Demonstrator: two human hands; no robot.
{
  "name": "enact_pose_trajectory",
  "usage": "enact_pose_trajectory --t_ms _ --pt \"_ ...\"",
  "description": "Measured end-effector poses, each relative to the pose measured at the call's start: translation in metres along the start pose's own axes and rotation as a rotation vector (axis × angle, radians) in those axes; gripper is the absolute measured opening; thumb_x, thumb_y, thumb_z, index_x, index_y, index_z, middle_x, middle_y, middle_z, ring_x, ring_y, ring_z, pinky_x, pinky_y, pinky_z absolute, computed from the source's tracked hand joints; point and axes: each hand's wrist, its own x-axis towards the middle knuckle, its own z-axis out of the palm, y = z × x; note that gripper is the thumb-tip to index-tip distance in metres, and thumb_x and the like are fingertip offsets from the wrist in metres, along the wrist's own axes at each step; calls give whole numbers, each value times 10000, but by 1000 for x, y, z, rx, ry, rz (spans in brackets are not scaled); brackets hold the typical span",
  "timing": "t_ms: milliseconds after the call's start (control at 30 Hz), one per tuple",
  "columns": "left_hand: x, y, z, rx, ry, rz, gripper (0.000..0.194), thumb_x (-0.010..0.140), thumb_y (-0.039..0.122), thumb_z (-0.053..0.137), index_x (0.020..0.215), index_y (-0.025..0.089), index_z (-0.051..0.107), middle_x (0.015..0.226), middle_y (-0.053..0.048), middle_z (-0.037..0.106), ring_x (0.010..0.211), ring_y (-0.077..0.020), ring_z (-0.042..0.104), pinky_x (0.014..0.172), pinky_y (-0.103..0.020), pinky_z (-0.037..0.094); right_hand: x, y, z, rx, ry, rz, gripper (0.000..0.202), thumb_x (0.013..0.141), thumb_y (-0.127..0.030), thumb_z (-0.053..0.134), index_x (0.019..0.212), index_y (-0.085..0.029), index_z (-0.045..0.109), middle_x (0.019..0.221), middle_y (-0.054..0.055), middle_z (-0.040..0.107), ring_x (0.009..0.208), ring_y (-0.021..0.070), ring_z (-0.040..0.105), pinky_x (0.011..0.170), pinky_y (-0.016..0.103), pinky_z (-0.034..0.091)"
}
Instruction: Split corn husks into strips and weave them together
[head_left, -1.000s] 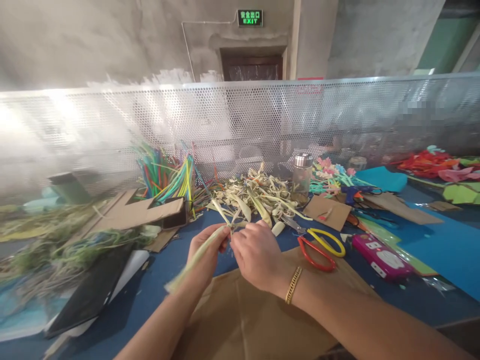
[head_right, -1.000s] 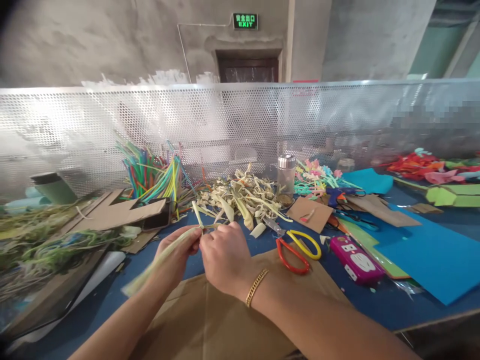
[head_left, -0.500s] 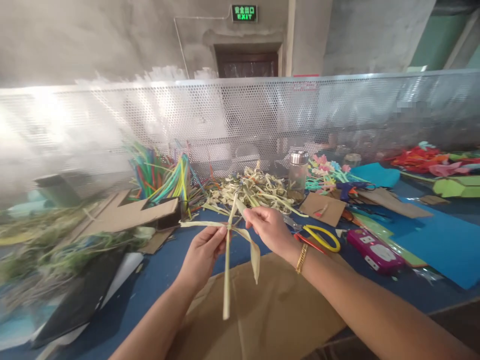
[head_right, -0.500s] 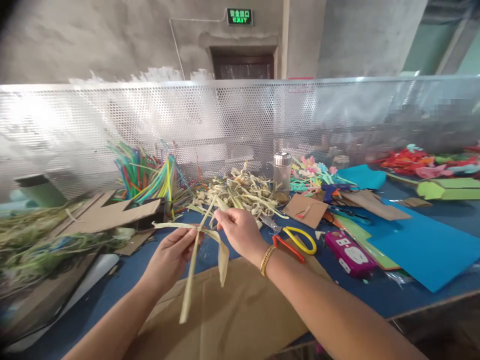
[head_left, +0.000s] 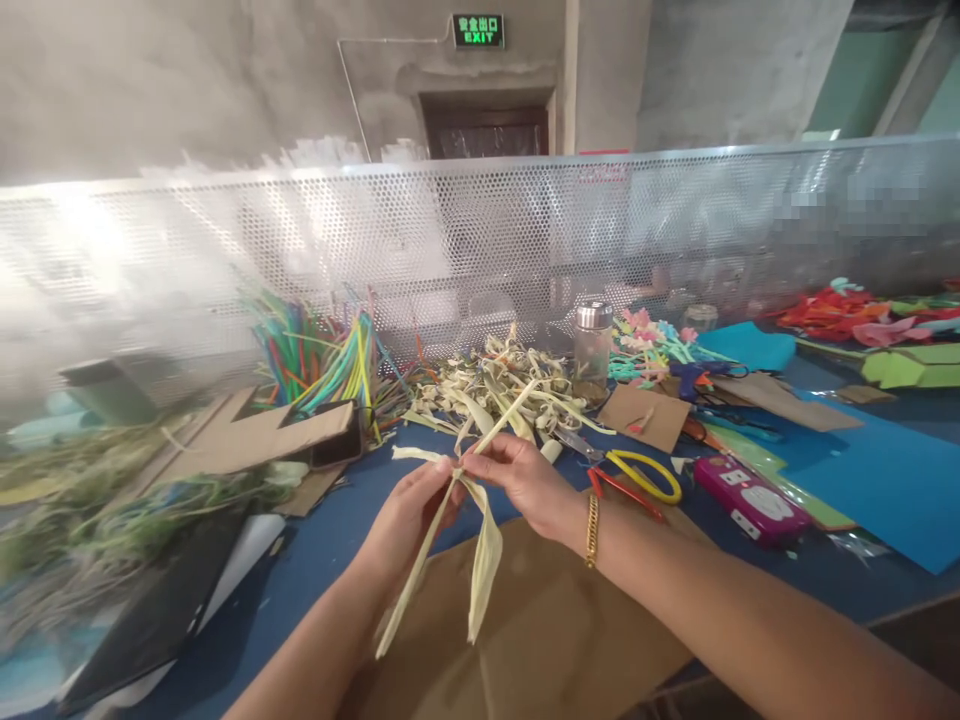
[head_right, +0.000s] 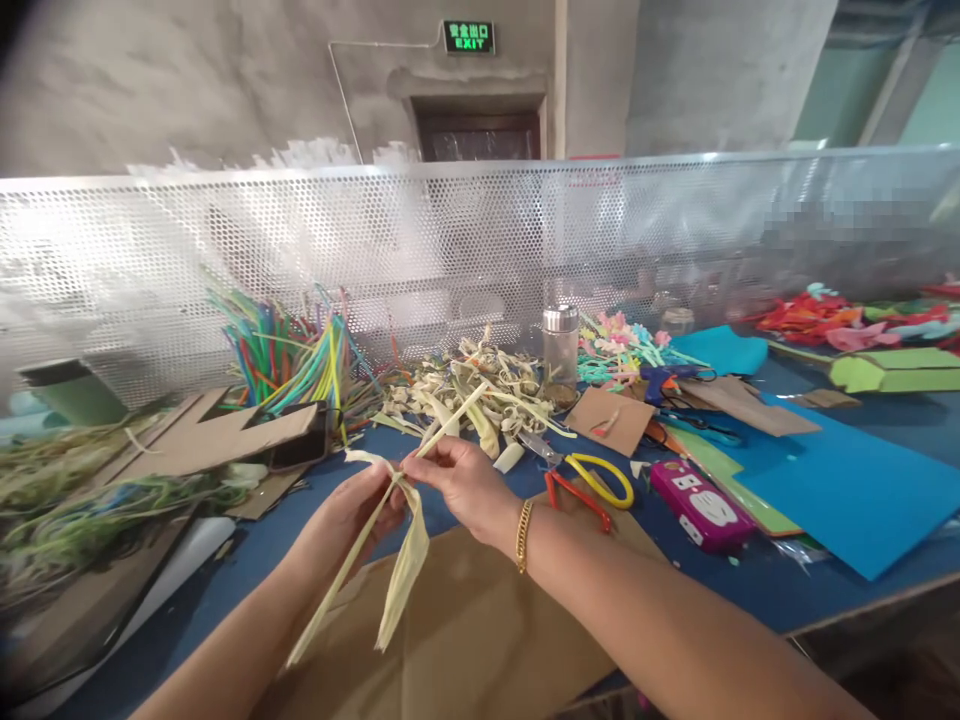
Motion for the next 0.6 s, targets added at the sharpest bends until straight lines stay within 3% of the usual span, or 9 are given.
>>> enact_pose_trajectory --t_ms 167,433,600 --pt "0 -2 0 167 18 44 356 689 430 741 554 152 564 521 29 472 509 -87 367 504 -221 287 -1 1 1 -69 30 -65 211 764 -368 683 689 -183 614 704 -4 607 693 141 551 737 307 456" --pt "-1 -2 1 197 -20 65 358 719 418 722 538 152 565 503 37 434 501 -85 316 500 -225 270 1 -2 1 -131 132 -75 237 735 -381 681 673 -172 587 667 -27 538 664 119 470 693 276 401" --pt "-3 1 2 88 11 53 340 746 471 687 689 138 646 611 -4 558 541 -91 414 524 -211 322 3 -6 -9 -285 64 -73 380 815 -529 580 664 -181 559 641 -25 506 641 118 454 654 268 367"
